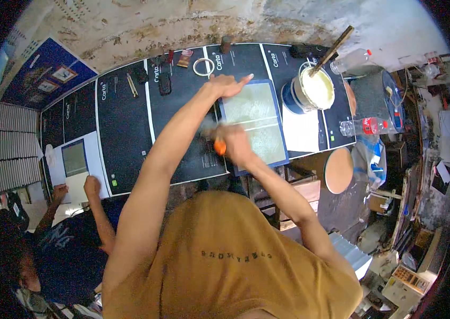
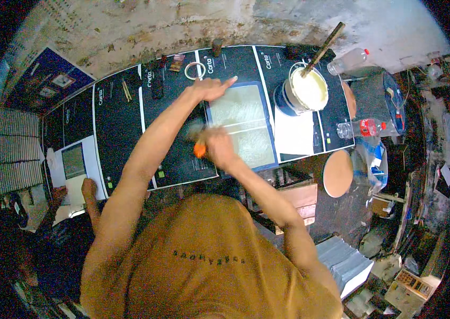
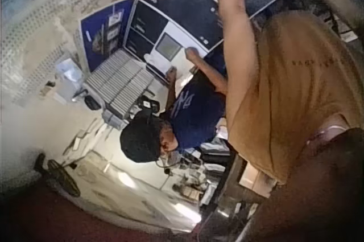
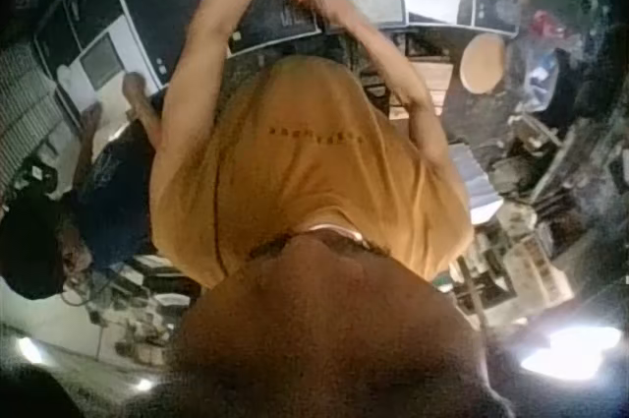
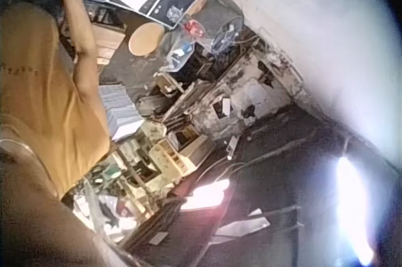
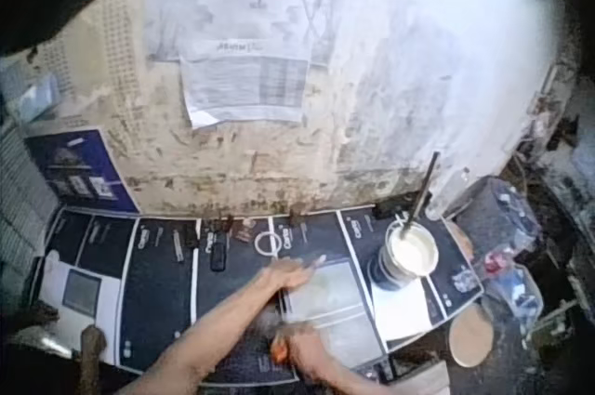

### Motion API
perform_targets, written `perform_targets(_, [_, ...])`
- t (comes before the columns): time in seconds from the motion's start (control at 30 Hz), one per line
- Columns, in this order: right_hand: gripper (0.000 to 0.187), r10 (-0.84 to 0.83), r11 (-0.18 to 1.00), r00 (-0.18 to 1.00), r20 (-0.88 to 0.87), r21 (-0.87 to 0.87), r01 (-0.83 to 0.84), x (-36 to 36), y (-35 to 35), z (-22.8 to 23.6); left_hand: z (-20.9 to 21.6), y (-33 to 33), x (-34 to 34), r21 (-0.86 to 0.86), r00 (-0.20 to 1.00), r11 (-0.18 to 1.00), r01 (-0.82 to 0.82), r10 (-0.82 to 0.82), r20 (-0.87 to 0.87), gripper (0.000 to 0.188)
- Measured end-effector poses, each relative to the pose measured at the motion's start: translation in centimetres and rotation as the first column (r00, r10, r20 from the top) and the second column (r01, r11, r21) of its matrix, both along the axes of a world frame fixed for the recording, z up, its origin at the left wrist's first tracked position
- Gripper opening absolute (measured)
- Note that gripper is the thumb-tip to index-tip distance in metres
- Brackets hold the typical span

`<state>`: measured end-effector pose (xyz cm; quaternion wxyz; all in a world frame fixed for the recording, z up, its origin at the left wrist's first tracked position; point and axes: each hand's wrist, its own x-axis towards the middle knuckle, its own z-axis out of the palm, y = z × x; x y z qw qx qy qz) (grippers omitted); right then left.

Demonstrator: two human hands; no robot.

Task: The person applies glue to rectangular paper boards using a brush and then moves the boards to one side of the table.

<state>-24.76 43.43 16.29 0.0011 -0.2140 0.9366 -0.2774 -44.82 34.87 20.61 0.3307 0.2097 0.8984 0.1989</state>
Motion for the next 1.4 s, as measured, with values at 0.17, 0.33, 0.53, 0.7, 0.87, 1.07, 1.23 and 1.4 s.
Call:
perform_targets(0.17, [0.037, 0.079, 0.979, 0.992, -0.096, -0.182, -0.096, 4.2, 1.0, 7.2, -0.7, -0.6, 0.9, -0.039, 0.995, 0.999, -0.029, 0.025, -0.093, 0.110])
perform_targets(0.33, [0.029, -0.348, 0.928, 0.872, -0.343, -0.258, 0.269, -0.3, 3.4, 2.7, -0.7, -0.3, 1.7, -0.002, 0.997, 0.999, -0.045, 0.045, -0.067, 0.113])
perform_targets(0.53, [0.031, 0.225, 0.971, 0.954, 0.199, 0.036, -0.237, 7.0, 3.1, 6.1, -1.3, -0.2, 1.4, -0.016, 0.995, 0.996, -0.084, 0.083, -0.056, 0.105])
perform_targets(0.7, [0.031, -0.161, 0.986, 0.955, -0.251, 0.010, 0.169, -0.6, 7.3, 4.7, -0.2, 0.7, 1.8, -0.053, 0.991, 0.995, -0.080, 0.074, -0.108, 0.106])
perform_targets(0.87, [0.031, 0.131, 0.985, 0.981, -0.145, 0.128, -0.113, 7.1, 5.1, 1.1, -1.6, 0.9, 1.5, -0.072, 0.988, 0.996, -0.060, 0.049, -0.145, 0.101])
perform_targets(1.07, [0.043, 0.039, 0.997, 0.985, -0.166, 0.067, -0.028, 7.2, 8.2, 5.8, -0.7, 1.2, 3.0, -0.270, 0.960, 0.957, 0.104, -0.167, -0.224, 0.068])
perform_targets(1.23, [0.037, -0.022, 0.979, 0.993, -0.119, 0.199, 0.046, 6.9, 6.7, 0.6, -0.9, 1.7, 4.1, -0.267, 0.915, 0.962, 0.055, -0.156, -0.372, 0.073])
perform_targets(1.4, [0.037, 0.206, 0.952, 0.973, 0.104, 0.209, -0.224, 13.8, 7.9, 8.3, -2.3, 1.4, 3.9, -0.254, 0.923, 0.967, 0.027, -0.122, -0.365, 0.068])
